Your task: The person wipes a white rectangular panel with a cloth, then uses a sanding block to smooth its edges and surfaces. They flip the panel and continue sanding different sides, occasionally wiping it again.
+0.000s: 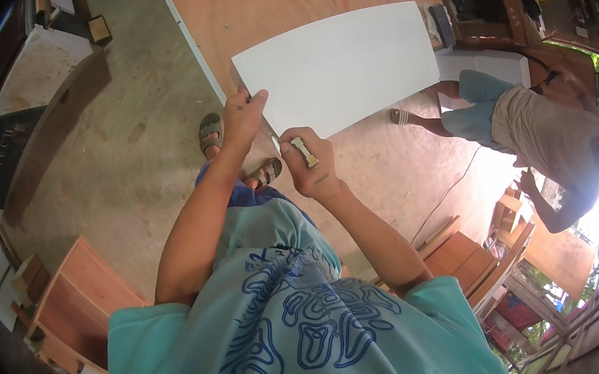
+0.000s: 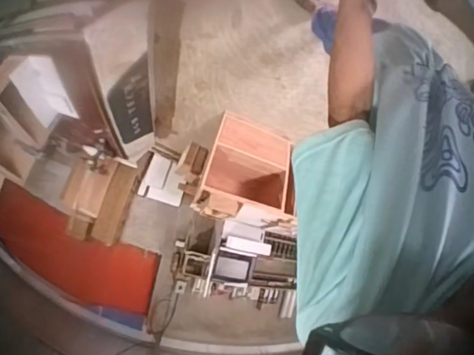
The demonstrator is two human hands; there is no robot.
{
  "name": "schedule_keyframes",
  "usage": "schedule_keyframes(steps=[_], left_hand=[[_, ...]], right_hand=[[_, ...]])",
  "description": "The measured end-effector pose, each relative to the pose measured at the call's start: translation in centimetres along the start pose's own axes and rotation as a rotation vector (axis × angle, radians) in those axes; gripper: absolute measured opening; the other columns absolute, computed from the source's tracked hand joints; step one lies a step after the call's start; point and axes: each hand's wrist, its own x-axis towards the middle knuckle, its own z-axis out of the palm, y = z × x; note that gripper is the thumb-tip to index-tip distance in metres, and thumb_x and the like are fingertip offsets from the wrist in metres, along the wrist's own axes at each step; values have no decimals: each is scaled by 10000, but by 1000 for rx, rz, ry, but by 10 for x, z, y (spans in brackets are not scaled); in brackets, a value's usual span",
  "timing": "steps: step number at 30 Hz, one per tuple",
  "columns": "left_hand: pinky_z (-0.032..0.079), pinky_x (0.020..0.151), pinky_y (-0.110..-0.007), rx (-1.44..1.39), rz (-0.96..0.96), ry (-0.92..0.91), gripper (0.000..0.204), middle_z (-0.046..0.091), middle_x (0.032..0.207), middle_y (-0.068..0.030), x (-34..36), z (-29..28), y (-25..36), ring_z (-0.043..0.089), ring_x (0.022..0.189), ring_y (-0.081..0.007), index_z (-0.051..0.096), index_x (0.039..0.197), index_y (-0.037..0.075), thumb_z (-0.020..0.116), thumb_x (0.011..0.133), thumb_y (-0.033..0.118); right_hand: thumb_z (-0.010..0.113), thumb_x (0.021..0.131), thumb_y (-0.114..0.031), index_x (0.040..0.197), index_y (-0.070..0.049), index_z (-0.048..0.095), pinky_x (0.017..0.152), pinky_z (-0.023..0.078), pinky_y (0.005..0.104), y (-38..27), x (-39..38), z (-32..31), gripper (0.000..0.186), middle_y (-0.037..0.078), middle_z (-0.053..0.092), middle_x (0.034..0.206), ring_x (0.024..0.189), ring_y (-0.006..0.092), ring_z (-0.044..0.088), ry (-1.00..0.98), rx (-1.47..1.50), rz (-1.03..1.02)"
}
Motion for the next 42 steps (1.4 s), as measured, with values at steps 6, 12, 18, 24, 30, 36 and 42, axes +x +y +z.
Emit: schedule_keyframes(steps=[6,12,18,24,30,36,42], left_hand=[[503,832,-362,-154,145,45,328,701,979,-200,15,6,-7,683,922,-309,695,992,-30,668,815,244],[509,786,-392,36,27,69,314,693,866,-215,-22,19,-10,683,823,-343,688,960,-31,688,791,234],[505,777,-380,-87,46,53,283,693,854,-186,-18,17,-15,669,801,-321,679,929,-20,694,788,225],[507,811,-396,-35,-2,76,281,703,917,-190,-17,17,-8,680,872,-327,672,953,-20,679,808,221],[506,842,-399,-15,151,76,372,706,978,-222,-5,17,-10,687,915,-342,651,1061,-36,674,811,240],[509,753,-390,-7,-67,53,344,711,840,-189,-12,11,-3,680,787,-298,698,886,-44,699,798,288],[505,740,-395,-83,27,93,370,703,824,-207,-6,19,-15,677,775,-309,690,858,-54,698,802,311]], right_hand=[[561,957,-85,994,-9,561,537,432,238,2,8,2,85,42,590,679,589,80,520,30,65,19],[562,962,-99,984,-15,572,540,428,240,-30,-11,-10,87,41,589,676,604,82,529,0,-60,41],[568,956,-97,976,-12,575,553,443,244,-8,-22,-8,87,50,603,686,614,93,553,26,-34,1],[574,934,-74,987,-16,607,570,458,273,-4,-19,-3,85,78,624,701,614,147,595,17,-36,-64],[579,935,-85,987,-12,603,573,462,263,9,-15,-5,93,74,637,712,619,129,595,59,95,-14],[560,965,-111,960,-3,578,498,384,238,-43,5,-3,110,5,539,636,561,66,487,16,18,94],[577,948,-108,992,-12,596,575,477,289,-11,-5,-11,108,88,647,705,619,142,606,-30,-25,46]])
